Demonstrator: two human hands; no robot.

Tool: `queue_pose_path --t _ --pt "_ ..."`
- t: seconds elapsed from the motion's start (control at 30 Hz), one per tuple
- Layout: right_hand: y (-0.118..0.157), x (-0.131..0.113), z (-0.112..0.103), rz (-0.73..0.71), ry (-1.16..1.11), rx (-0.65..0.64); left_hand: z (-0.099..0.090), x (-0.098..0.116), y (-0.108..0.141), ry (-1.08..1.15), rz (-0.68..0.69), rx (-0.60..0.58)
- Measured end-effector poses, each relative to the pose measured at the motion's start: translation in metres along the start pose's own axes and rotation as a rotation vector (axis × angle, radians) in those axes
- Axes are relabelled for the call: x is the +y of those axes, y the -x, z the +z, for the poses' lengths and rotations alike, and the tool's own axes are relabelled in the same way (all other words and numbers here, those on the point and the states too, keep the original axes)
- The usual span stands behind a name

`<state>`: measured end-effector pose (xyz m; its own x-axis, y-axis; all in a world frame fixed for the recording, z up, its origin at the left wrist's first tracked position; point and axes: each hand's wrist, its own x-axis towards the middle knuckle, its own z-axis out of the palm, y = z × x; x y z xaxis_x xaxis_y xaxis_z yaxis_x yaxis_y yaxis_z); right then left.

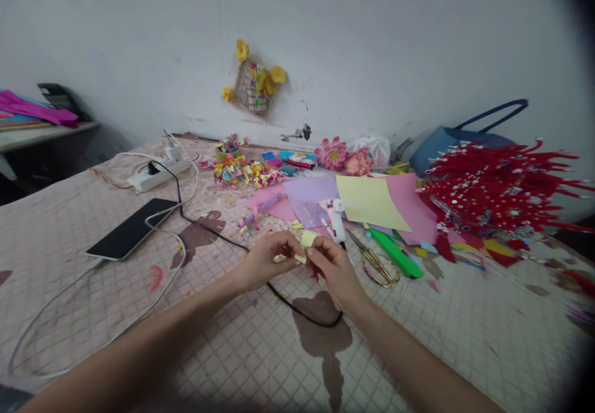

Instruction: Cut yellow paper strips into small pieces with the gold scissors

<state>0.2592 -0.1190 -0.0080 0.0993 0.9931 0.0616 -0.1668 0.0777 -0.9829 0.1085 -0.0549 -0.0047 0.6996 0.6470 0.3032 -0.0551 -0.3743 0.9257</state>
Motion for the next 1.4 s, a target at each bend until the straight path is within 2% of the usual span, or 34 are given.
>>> queue_pose_path --t 0.2,0.43,0.6,0.73,1.13,1.4 --pt "0.000 0.001 -0.001 -0.006 -0.019 -0.022 0.001 0.003 -0.001 0.234 -0.127 -0.078" --pt "-0.001 0.006 -0.002 0.003 0.017 -0.028 0.003 0.002 -0.003 0.376 -0.258 0.064" --pt "0.000 0.006 -0.002 0.017 0.000 -0.057 0.004 0.002 -0.003 0.467 -0.305 0.070" --pt "0.000 0.008 -0.002 0.031 -0.019 -0.053 0.005 0.003 -0.003 0.455 -0.308 0.053" --pt "-0.001 0.009 -0.004 0.045 0.027 -0.101 0.004 0.002 -0.003 0.405 -0.327 0.101" --pt "0.000 0.008 -0.001 0.017 0.026 -0.026 0.009 0.003 0.000 0.316 -0.325 0.131"
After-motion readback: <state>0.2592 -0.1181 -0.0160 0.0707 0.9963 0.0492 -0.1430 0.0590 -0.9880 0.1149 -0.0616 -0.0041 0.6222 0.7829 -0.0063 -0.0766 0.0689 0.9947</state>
